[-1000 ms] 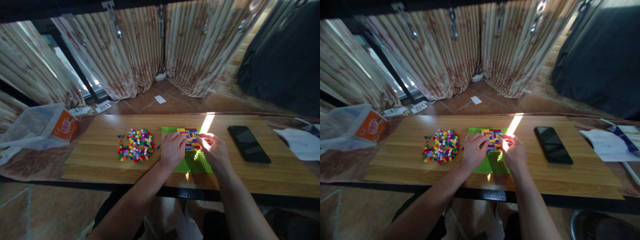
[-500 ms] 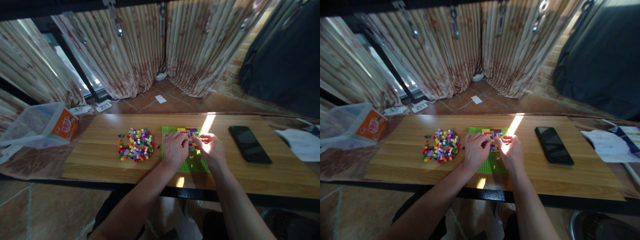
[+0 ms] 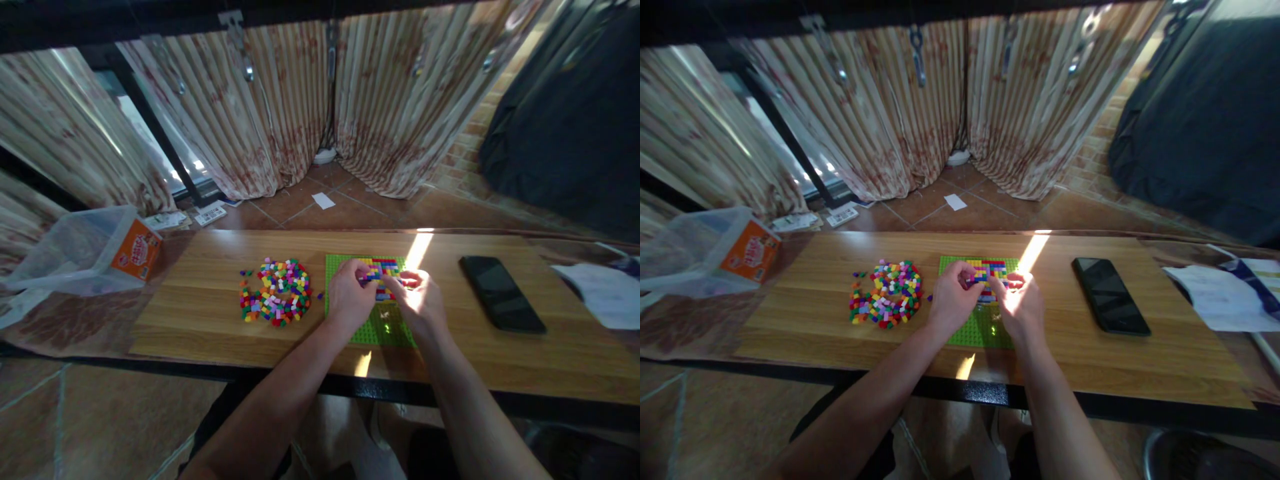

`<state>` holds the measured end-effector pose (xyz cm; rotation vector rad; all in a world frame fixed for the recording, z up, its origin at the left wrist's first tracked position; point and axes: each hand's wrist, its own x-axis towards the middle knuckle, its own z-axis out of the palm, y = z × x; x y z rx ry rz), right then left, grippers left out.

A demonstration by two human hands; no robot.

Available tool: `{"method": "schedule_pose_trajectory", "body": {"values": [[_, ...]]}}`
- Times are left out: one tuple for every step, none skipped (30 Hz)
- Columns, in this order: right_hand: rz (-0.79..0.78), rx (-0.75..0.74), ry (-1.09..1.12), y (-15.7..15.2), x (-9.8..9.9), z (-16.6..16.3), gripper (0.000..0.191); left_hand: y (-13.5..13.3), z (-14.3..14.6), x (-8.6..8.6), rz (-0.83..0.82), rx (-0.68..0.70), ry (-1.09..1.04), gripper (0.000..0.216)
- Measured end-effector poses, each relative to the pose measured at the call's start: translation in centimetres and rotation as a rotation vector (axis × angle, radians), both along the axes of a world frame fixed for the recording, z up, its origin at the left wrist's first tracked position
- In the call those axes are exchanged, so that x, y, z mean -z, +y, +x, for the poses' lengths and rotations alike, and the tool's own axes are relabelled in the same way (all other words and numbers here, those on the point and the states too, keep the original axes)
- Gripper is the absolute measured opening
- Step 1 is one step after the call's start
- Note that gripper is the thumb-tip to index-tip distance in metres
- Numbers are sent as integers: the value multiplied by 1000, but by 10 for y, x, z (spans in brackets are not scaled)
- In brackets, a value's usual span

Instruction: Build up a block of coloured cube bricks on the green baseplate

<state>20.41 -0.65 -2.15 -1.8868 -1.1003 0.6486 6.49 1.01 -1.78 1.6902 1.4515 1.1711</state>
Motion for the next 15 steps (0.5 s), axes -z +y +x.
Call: {"method": "schedule_pose_trajectory", "body": {"values": [[-3, -11, 1, 0, 1, 1, 72, 0, -1, -1, 3, 6, 2, 20], [-13, -26, 6, 0, 1, 2, 74, 0, -3, -2, 2, 14, 1, 19], [-28, -38, 17, 0, 2, 3, 76, 1, -6, -4, -5, 17, -4, 18], [-42, -44, 37, -1, 1, 4, 77, 2, -10, -6, -13, 16, -9, 16], [-51, -44, 68, -1, 1, 5, 78, 5, -15, -8, -23, 7, -17, 14], [-53, -33, 103, -1, 1, 6, 79, 8, -22, -10, -28, -15, -26, 11], [-49, -13, 135, -2, 0, 7, 79, 12, -30, -13, -26, -40, -27, 10], [-39, 15, 159, -2, 0, 8, 78, 16, -40, -15, -27, -73, -34, 10], [-22, 36, 177, -2, 0, 9, 76, 21, -52, -17, -36, -94, -38, 11], [-1, 48, 187, -2, 0, 9, 73, 25, -65, -18, -46, -117, -47, 12], [19, 54, 190, -2, 0, 9, 71, 28, -79, -20, -51, -140, -42, 13], [34, 57, 182, -2, 0, 9, 68, 31, -94, -22, -58, -149, -11, 15], [42, 58, 168, -2, -1, 9, 66, 32, -109, -24, -63, -161, 43, 16], [40, 63, 148, -2, -2, 8, 65, 33, -123, -26, -69, -174, 117, 17], [35, 68, 121, -2, -3, 7, 65, 33, -138, -28, -85, -180, 197, 17]]}}
